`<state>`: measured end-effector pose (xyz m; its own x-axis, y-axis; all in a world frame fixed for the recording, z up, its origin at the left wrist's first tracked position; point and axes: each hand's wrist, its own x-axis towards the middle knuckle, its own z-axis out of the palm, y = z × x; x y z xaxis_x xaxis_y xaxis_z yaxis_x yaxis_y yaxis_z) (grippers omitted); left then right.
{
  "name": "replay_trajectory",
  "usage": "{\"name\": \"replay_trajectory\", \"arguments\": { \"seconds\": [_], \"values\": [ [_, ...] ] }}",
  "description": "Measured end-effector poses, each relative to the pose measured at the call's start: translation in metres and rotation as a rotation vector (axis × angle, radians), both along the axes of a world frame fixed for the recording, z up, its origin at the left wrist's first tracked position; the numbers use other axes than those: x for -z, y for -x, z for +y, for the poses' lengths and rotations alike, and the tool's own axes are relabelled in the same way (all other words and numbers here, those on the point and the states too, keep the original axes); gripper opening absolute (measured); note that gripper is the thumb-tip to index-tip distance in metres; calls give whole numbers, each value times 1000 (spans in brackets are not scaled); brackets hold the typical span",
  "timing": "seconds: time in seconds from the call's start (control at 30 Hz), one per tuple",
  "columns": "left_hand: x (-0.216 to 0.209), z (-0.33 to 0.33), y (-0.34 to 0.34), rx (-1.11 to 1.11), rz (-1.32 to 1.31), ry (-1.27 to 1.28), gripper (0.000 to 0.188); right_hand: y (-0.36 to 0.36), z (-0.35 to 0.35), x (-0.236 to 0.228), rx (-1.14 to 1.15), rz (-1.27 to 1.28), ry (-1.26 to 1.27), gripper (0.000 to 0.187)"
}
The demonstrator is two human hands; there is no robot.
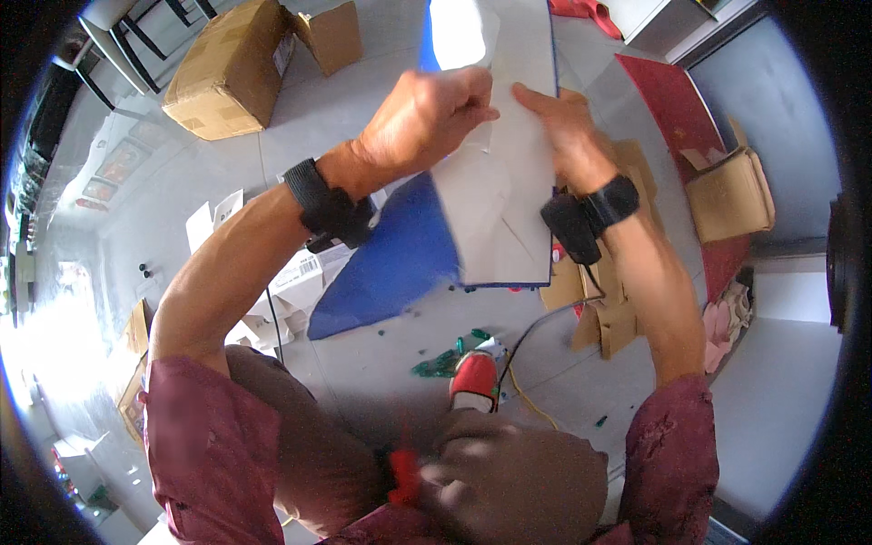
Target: The person breaks down a blue and white box and a cardboard box, using scissors to cut the cardboard and flattening the pieces by hand.
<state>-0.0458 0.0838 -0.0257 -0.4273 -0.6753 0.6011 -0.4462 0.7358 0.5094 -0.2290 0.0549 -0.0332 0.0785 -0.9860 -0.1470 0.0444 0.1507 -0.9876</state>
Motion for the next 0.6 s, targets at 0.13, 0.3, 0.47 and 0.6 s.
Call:
{"name": "replay_trajectory", "arguments": {
  "seconds": [0.13,0.3,0.47,0.6],
  "values": [
    [6,-6,-7,-19,-73,-258,14,0,2,-6,5,290,329,24],
    [-1,0,-3,99,-334,-401,30,18,3,-17,-66,307,279,29],
    [15,0,-8,177,-313,-346,31,21,-2,-8,-90,441,398,28],
    [4,0,-5,119,-379,-418,33,43,-17,-7,7,482,560,29]
  ]
}}
